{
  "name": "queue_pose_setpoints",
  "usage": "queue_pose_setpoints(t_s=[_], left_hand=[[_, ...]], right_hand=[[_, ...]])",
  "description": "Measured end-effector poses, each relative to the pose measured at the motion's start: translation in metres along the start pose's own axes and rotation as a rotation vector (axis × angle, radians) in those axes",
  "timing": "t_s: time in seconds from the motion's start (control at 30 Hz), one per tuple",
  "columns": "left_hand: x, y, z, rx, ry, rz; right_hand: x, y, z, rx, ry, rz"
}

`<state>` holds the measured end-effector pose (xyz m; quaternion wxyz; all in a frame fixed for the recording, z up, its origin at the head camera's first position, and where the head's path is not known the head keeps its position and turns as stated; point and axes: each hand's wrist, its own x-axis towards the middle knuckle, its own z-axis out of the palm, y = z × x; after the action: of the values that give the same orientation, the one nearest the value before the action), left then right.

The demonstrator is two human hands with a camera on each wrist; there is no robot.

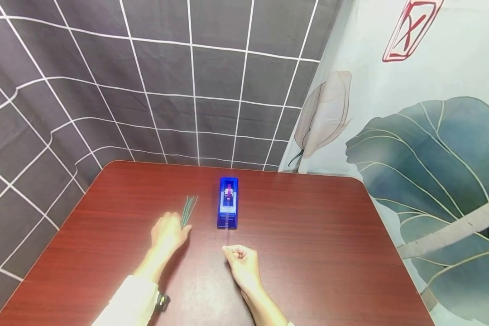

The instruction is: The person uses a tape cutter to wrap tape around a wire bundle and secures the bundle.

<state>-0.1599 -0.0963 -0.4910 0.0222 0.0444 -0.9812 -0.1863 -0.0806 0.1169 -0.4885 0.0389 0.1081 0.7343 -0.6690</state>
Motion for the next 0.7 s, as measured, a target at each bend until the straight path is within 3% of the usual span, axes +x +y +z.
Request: queue_pose_setpoints(t_s=[0.13, 0.4, 0.7], left_hand=[[0.004, -0.004, -0.003, 0.038, -0.054, -0.023], [0.011, -0.004, -0.011, 0.048, -0.089, -0.03], [0.015, -0.001, -0.013, 0.137, -0.17, 0.005]], right_hand=[[0.001, 0.0, -0.001, 0.004, -0.002, 0.009], [0.001, -0.002, -0.001, 0.012, -0.003, 0.004], [0.002, -0.003, -0.001, 0.016, -0.009, -0.02]])
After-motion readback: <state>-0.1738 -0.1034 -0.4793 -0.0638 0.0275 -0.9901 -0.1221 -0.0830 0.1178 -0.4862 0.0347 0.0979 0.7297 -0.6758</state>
